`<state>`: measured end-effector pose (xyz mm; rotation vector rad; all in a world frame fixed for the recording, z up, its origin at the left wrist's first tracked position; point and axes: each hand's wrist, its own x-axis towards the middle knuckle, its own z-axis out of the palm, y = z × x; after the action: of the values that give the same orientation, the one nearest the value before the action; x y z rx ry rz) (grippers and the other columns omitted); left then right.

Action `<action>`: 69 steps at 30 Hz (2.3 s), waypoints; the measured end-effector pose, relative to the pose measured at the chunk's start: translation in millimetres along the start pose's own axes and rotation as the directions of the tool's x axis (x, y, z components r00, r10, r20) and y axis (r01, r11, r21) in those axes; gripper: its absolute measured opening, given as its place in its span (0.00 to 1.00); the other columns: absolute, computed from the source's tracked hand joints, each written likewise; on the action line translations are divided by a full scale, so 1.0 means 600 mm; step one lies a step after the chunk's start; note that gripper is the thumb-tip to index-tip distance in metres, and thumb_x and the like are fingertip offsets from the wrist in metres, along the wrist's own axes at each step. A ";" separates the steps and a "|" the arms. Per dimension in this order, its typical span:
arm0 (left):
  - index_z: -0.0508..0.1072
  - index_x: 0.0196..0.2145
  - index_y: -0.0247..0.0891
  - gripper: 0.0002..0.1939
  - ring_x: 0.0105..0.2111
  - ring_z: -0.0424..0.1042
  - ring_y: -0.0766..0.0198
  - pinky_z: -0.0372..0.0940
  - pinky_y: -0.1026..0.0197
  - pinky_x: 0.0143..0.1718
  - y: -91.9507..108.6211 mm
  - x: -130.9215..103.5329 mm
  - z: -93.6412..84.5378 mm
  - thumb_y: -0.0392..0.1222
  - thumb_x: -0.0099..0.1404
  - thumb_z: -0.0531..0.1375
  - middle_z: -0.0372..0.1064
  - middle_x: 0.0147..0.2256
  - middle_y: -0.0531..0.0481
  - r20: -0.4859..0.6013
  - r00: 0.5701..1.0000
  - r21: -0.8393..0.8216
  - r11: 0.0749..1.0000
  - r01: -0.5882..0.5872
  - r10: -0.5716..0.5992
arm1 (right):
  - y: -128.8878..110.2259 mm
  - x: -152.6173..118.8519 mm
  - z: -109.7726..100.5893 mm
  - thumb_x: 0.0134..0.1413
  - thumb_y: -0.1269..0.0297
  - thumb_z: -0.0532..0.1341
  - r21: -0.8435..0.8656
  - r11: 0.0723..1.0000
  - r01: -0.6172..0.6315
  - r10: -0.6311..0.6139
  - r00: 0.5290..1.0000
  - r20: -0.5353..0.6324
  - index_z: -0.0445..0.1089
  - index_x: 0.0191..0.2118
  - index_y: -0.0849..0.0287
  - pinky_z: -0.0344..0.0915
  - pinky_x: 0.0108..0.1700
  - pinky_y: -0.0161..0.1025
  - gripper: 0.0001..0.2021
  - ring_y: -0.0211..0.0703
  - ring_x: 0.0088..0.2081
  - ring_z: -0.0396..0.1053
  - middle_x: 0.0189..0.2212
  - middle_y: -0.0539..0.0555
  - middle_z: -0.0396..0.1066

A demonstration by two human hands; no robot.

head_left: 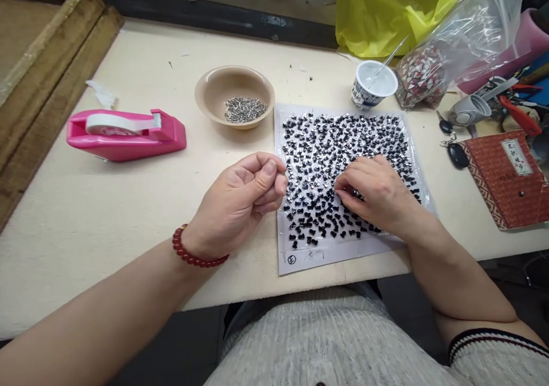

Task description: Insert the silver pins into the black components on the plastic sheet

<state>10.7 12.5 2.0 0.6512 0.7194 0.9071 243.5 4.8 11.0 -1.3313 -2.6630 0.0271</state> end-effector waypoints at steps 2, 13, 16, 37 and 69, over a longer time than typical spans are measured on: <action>0.71 0.31 0.33 0.06 0.18 0.49 0.75 0.50 0.73 0.18 -0.001 0.000 0.000 0.37 0.67 0.58 0.63 0.23 0.53 -0.004 1.000 -0.016 1.000 0.012 -0.012 | -0.001 0.001 -0.001 0.59 0.71 0.55 -0.014 1.000 0.002 -0.002 1.000 0.018 0.66 0.29 0.60 0.52 0.37 0.40 0.07 0.39 0.32 0.62 0.27 0.51 0.68; 0.69 0.30 0.33 0.05 0.19 0.52 0.75 0.54 0.73 0.20 0.000 -0.003 0.003 0.35 0.62 0.62 0.65 0.24 0.53 0.023 0.995 -0.008 0.995 0.098 -0.098 | -0.003 0.001 -0.001 0.59 0.71 0.56 -0.016 0.999 0.029 -0.029 1.000 -0.002 0.66 0.28 0.61 0.51 0.36 0.39 0.08 0.38 0.30 0.61 0.26 0.50 0.69; 0.69 0.30 0.34 0.05 0.20 0.54 0.75 0.54 0.73 0.20 0.000 -0.004 0.002 0.35 0.61 0.63 0.66 0.24 0.53 0.038 0.992 -0.002 0.993 0.121 -0.121 | -0.002 0.000 -0.001 0.59 0.71 0.56 -0.013 0.999 0.038 -0.038 0.999 -0.020 0.67 0.28 0.61 0.51 0.36 0.39 0.08 0.38 0.30 0.61 0.26 0.50 0.68; 0.68 0.20 0.35 0.14 0.19 0.55 0.71 0.53 0.67 0.20 -0.018 -0.020 0.009 0.42 0.53 0.69 0.59 0.18 0.56 0.377 0.868 0.375 0.910 0.175 -0.322 | -0.073 0.001 -0.021 0.59 0.71 0.58 0.704 0.673 0.227 -0.130 0.973 -0.190 0.69 0.37 0.62 0.64 0.41 0.39 0.03 0.36 0.34 0.66 0.31 0.53 0.73; 0.70 0.27 0.35 0.14 0.16 0.46 0.74 0.46 0.70 0.18 -0.005 -0.005 0.002 0.44 0.68 0.56 0.51 0.16 0.57 -0.001 1.000 0.046 0.999 0.011 -0.011 | -0.016 0.004 0.008 0.59 0.71 0.55 -0.015 0.999 0.041 -0.043 0.995 -0.095 0.68 0.29 0.60 0.51 0.35 0.40 0.08 0.40 0.33 0.61 0.29 0.52 0.70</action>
<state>11.7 8.0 1.0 0.6869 0.7462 0.8827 233.9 1.2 7.4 -1.2474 -2.6148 -0.0570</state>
